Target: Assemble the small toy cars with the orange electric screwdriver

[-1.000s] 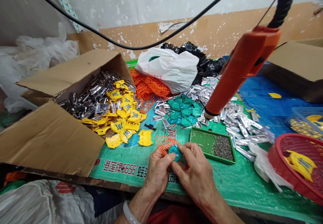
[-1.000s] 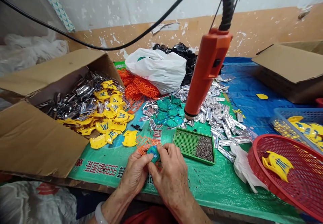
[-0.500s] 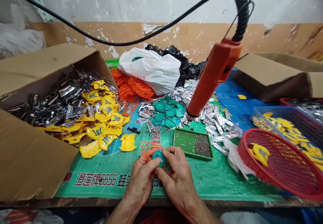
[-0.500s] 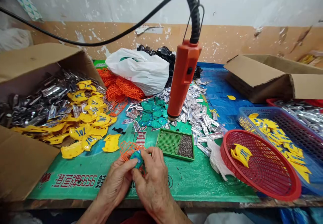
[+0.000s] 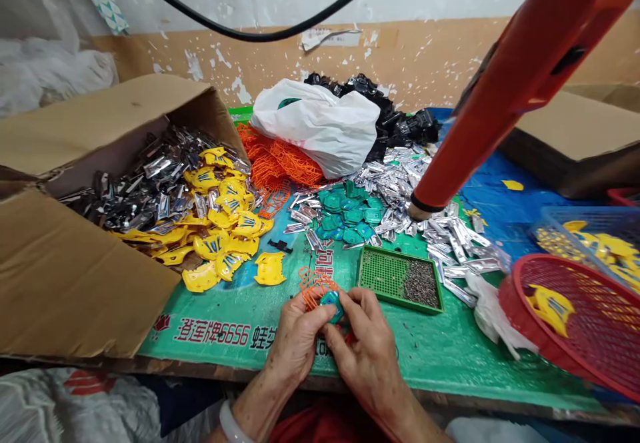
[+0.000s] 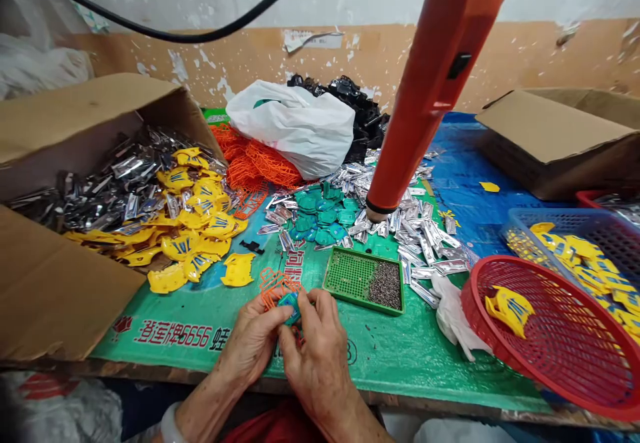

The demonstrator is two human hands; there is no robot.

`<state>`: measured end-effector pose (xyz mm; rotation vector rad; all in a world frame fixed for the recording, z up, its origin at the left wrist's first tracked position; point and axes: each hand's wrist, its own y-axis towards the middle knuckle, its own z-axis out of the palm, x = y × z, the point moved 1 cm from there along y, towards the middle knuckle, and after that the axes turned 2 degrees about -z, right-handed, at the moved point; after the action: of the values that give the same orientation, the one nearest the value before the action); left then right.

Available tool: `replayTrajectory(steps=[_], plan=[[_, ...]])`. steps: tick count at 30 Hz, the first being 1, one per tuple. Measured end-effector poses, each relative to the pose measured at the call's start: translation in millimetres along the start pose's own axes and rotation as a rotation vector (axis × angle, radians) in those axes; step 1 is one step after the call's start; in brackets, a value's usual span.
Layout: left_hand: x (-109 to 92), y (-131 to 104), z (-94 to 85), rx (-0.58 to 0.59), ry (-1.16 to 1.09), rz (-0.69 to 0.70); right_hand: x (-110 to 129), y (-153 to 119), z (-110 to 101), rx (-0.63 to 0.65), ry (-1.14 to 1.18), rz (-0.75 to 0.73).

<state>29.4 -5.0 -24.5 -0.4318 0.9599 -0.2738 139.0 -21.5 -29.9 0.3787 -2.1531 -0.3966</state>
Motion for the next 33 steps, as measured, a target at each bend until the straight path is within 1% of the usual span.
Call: replayTrajectory(steps=[3, 6, 8, 10, 11, 12, 14, 15, 16, 17, 19, 21, 22, 23, 25, 27, 29, 33], plan=[[-0.2, 1.0, -0.6, 0.041, 0.03, 0.019, 1.2, 3.8, -1.8, 0.03, 0.067, 0.047], [-2.3, 1.1, -0.2, 0.049, 0.072, 0.034, 5.2, 10.6, -8.1, 0.066, 0.134, 0.106], [-4.5, -0.4, 0.8, 0.049, 0.083, 0.026, 8.1, 14.9, -19.2, 0.126, 0.187, 0.119], [-7.2, -3.0, 2.5, 0.063, 0.092, -0.005, 8.6, 20.3, -40.0, 0.131, 0.201, 0.085], [-8.5, -4.3, 3.6, 0.073, 0.101, -0.026, 6.9, 24.8, -54.4, 0.068, 0.18, 0.06], [-9.7, -5.5, 4.9, 0.082, 0.115, -0.045, 3.7, 31.1, -71.2, -0.083, 0.113, 0.036], [-11.3, -7.1, 7.6, 0.102, 0.149, -0.063, -6.7, 50.8, -105.6, -0.383, -0.024, 0.042], [-11.7, -7.3, 9.0, 0.114, 0.164, -0.059, -12.7, 64.7, -120.7, -0.479, -0.025, 0.046], [-11.6, -7.4, 10.4, 0.131, 0.178, -0.049, -18.5, 81.3, -133.2, -0.519, 0.012, 0.058], [-11.2, -7.1, 11.6, 0.148, 0.189, -0.033, -23.2, 99.6, -142.6, -0.527, 0.063, 0.068], [-9.5, -6.4, 13.1, 0.173, 0.207, -0.015, -26.8, 138.0, -151.7, -0.445, 0.241, 0.05], [-7.5, -5.6, 13.1, 0.178, 0.214, -0.025, -22.0, 171.2, -149.0, -0.283, 0.471, -0.02], [-6.8, -5.2, 12.8, 0.179, 0.215, -0.033, -17.7, 183.8, -144.3, -0.194, 0.559, -0.023], [-6.5, -4.8, 12.2, 0.179, 0.214, -0.041, -13.0, 193.1, -138.5, -0.124, 0.611, 0.0], [-7.3, -4.1, 11.1, 0.174, 0.212, -0.04, -4.7, 202.0, -125.3, -0.048, 0.641, 0.062], [-9.1, -3.1, 10.1, 0.162, 0.212, -0.032, -0.5, 200.0, -112.6, -0.042, 0.644, 0.118], [-10.6, -1.8, 9.6, 0.146, 0.209, -0.035, -0.9, 191.1, -101.8, -0.074, 0.652, 0.156], [-9.3, 0.9, 10.3, 0.162, 0.184, -0.066, -9.2, 167.4, -86.6, -0.245, 0.54, 0.205]])
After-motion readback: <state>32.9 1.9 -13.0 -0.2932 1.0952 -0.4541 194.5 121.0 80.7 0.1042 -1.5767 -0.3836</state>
